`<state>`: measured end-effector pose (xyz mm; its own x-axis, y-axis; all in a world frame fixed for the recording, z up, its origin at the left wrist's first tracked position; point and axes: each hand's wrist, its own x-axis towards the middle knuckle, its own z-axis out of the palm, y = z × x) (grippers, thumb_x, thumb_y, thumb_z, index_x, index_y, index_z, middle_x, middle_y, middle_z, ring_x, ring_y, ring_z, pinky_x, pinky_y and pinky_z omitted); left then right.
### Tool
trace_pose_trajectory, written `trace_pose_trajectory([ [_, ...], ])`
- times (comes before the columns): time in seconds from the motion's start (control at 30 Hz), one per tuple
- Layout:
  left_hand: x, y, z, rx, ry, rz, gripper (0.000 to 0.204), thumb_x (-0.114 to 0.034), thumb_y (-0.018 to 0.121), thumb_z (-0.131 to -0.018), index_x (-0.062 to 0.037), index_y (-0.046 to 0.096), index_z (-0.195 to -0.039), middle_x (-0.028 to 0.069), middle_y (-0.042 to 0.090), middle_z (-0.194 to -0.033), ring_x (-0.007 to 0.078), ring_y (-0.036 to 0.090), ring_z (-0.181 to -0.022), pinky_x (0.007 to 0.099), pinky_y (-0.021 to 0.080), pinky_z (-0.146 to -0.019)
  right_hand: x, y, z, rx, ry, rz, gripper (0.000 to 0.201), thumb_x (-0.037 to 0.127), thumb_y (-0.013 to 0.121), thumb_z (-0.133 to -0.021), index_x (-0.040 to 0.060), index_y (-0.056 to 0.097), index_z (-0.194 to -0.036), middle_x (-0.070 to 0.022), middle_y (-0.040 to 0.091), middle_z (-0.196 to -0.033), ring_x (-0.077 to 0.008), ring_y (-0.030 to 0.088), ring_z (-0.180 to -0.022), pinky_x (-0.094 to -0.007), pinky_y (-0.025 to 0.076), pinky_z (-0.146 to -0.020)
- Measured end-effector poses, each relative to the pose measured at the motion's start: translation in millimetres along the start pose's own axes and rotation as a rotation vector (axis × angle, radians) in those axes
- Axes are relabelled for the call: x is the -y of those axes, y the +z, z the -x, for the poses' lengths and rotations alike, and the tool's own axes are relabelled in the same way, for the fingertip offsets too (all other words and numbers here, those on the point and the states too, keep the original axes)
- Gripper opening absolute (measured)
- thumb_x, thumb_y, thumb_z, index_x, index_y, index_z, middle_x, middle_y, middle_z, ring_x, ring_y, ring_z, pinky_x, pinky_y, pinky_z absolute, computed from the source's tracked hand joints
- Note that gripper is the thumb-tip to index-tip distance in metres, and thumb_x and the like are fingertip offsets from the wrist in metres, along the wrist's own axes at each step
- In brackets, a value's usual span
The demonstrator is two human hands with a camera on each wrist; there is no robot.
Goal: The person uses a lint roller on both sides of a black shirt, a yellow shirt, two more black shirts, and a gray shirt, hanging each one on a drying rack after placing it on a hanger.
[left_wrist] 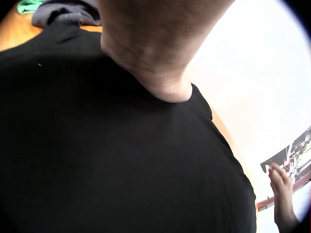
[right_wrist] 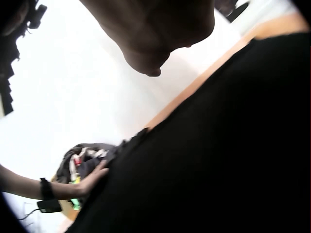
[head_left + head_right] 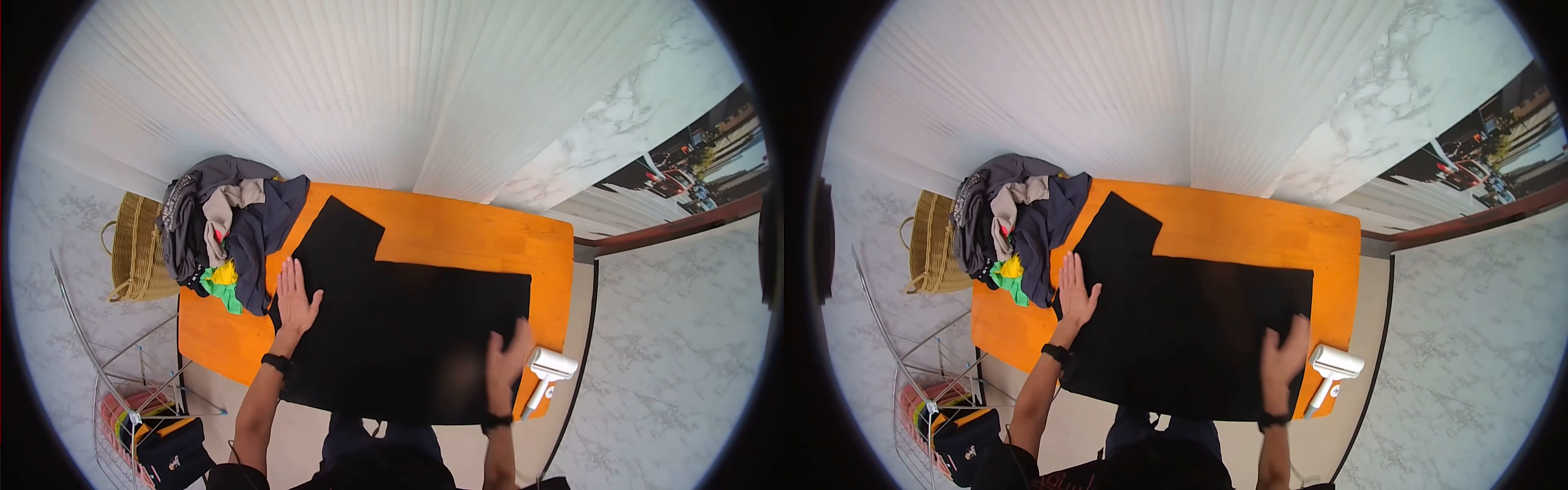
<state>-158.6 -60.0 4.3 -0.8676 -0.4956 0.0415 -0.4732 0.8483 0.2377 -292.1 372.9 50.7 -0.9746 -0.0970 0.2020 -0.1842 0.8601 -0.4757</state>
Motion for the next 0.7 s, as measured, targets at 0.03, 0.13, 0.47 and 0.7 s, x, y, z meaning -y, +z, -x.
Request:
trace_pose_trajectory([
  [0.03,7,-5,11,-0.022,-0.009,0.009,0.081,-0.041,0.052,-0.093,-0.0016,0.016,-0.154,0.0211,0.017,-0.16,0.0354,0.014,-0.149,0.047,0.013,-0.12,-39,-19,26,-0.182,0.143,0.148,0.061,0.023,0.072,-0.084,-0.0056,0.049,-0.132,-0.0251,0.051,-0.133,-0.042,0.047,-0.126,-0.0488,0.035,-0.109],
  [0.13,38,6,47,0.036,0.027,0.003,0.08,-0.042,0.049,-0.095,-0.0007,0.016,-0.154,0.0204,0.017,-0.16,0.0354,0.015,-0.149,0.0468,0.015,-0.12,-140,-65,96,-0.322,0.341,0.297,0.062,0.033,0.068,-0.088,-0.0057,0.048,-0.133,-0.0251,0.052,-0.131,-0.042,0.047,-0.125,-0.0488,0.037,-0.106],
  [0.47,111,-2,52,-0.072,-0.014,0.252,0.074,-0.031,0.056,-0.094,0.0021,0.022,-0.151,0.0227,0.027,-0.155,0.039,0.03,-0.142,0.0499,0.03,-0.109,-181,-38,148,-0.049,0.488,0.588,0.043,0.03,0.056,-0.097,-0.0058,0.054,-0.12,-0.0272,0.056,-0.106,-0.0439,0.056,-0.101,-0.0508,0.046,-0.084],
  [0.7,142,-15,56,-0.023,0.169,0.388,0.069,-0.028,0.058,-0.092,0.0033,0.031,-0.147,0.0234,0.034,-0.152,0.0402,0.035,-0.138,0.0468,0.029,-0.112,-23,-55,137,-0.235,0.559,0.385,0.036,0.028,0.056,-0.097,-0.007,0.057,-0.105,-0.0297,0.064,-0.093,-0.0459,0.063,-0.085,-0.0515,0.049,-0.073],
])
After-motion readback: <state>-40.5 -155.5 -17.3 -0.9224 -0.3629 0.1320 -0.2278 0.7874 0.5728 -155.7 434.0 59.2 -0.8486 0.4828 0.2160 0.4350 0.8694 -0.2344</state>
